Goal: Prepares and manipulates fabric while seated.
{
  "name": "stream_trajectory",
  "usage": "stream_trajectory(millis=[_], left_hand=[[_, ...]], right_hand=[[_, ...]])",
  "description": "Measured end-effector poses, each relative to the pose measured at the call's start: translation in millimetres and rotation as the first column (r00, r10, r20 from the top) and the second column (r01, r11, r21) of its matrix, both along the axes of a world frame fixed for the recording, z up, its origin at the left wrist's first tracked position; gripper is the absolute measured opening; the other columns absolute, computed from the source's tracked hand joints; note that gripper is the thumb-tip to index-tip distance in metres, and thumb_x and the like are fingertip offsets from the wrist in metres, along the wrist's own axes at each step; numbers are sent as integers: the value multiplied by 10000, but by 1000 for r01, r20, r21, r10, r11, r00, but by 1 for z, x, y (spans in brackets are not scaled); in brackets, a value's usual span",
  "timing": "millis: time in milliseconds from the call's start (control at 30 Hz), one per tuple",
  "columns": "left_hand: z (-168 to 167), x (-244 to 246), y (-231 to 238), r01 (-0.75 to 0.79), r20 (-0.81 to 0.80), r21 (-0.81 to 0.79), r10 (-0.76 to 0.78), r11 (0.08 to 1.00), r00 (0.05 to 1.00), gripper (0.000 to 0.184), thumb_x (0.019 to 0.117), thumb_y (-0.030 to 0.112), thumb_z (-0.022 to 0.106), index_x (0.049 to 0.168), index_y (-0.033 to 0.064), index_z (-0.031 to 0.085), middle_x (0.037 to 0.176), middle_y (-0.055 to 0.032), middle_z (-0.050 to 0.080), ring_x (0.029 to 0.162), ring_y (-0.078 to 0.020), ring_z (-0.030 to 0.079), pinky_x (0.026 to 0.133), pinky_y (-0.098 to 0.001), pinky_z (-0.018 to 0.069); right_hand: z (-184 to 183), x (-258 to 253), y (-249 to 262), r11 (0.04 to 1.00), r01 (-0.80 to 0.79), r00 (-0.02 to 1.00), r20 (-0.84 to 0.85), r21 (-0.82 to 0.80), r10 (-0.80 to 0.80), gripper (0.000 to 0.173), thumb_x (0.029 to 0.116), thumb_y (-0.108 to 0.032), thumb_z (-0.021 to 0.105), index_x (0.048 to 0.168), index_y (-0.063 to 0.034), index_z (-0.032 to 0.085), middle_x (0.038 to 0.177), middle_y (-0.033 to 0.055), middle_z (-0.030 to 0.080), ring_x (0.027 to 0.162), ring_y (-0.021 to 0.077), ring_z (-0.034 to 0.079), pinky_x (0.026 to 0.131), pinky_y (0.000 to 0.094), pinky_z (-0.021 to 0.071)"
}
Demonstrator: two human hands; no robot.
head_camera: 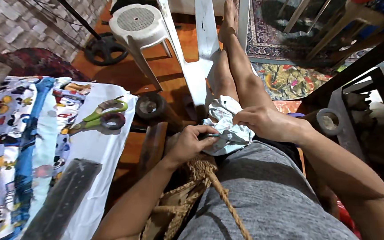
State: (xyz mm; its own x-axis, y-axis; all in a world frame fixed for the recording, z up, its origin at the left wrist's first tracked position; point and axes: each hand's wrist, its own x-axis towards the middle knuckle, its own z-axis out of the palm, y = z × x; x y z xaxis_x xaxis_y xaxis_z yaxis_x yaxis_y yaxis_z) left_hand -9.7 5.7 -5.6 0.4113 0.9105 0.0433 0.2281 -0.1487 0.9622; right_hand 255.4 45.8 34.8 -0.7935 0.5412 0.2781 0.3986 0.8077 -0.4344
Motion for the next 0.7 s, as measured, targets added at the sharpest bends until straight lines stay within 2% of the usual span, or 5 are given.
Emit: stream_trajectory(millis=[167, 333, 500, 700], left_hand=[[-1, -1, 1, 15, 26, -20, -14, 1000, 1000, 81, 900, 12, 710, 971, 38, 735, 867, 63, 718, 774, 37, 654, 741, -146, 558], [0, -1, 0, 24, 64, -54, -21, 998, 998, 96, 905, 4, 698, 978, 51, 738, 891, 64, 726, 786, 26, 665, 747, -160, 568], [-1, 0, -1, 51, 71, -69, -46, 996, 996, 99, 903, 1, 694, 978, 53, 733, 888, 77, 721, 798, 36, 661, 762, -154, 564], [0, 1, -1, 36, 83, -76, -29, 996, 996, 97, 906, -5, 686, 972, 52, 728, 868, 80, 717, 748, 36, 653, 717, -147, 561]], right_hand=[[-21, -3, 0, 998, 12, 999, 30, 60, -14, 196, 924, 62, 591, 996, -34, 746, 904, 117, 731, 883, 257, 725, 798, 391, 595], [-25, -6, -2, 1000, -9, 999, -39, -2, 9, 204, 931, 53, 586, 1007, -26, 758, 979, 121, 730, 866, 223, 719, 773, 359, 597], [-27, -9, -3, 1000, -13, 994, -104, 3, 13, 184, 934, 44, 596, 1002, -18, 756, 976, 117, 724, 855, 200, 713, 753, 327, 594], [-29, -9, -4, 998, -53, 987, -155, -30, 47, 165, 946, 21, 600, 970, -10, 760, 958, 110, 728, 854, 170, 710, 760, 295, 589]])
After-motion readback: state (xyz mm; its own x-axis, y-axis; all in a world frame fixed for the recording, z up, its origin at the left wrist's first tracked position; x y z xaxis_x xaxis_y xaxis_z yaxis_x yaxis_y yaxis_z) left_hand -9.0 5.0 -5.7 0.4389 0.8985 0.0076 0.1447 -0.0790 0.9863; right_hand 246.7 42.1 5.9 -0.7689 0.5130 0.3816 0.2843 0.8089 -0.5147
